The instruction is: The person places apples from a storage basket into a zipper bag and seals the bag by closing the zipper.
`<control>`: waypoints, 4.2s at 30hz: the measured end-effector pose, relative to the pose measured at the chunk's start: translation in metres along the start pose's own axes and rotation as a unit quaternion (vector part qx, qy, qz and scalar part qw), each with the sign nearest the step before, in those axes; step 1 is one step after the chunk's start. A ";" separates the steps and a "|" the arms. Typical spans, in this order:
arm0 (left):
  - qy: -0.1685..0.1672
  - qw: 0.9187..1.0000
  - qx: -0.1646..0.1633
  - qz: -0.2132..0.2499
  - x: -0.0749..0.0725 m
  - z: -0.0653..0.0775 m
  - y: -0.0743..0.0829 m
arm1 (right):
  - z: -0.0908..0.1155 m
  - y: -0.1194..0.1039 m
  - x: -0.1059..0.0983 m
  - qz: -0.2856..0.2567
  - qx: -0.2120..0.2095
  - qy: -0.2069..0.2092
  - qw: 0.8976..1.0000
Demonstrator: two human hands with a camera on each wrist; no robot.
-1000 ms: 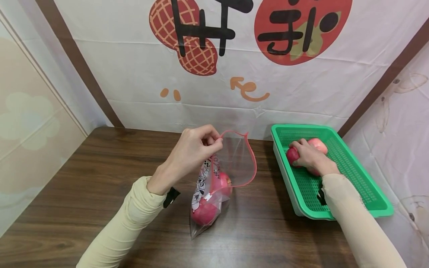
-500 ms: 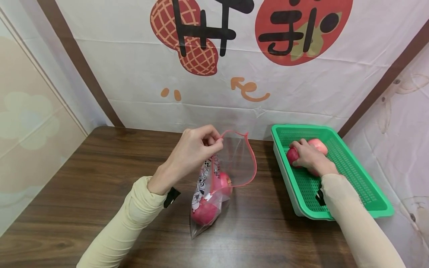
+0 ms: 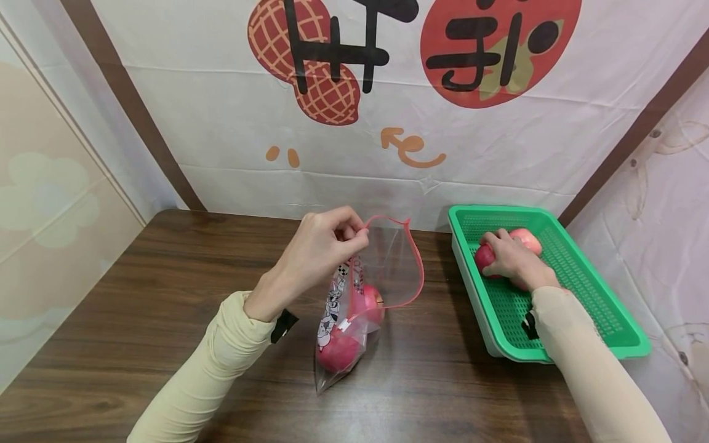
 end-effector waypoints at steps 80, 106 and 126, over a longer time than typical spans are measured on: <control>-0.004 1.000 0.000 0.006 0.005 -0.004 0.001 | 0.020 -0.033 -0.056 -0.014 -0.024 0.076 0.997; -0.007 1.000 -0.013 0.009 0.006 -0.002 0.001 | 0.032 -0.107 -0.079 -0.019 -0.113 0.148 0.982; -0.004 1.000 -0.011 0.012 0.010 -0.002 -0.001 | 0.051 -0.179 -0.085 -0.003 -0.202 0.175 0.964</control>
Point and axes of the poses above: each hand's wrist, its own z-axis away from the middle knuckle, its own x-axis out of the palm, y = z × x, the point moved 4 cm from there along -z, towards the middle knuckle, and after that the axes turned 12 degrees about -z, right-handed, at the moved point
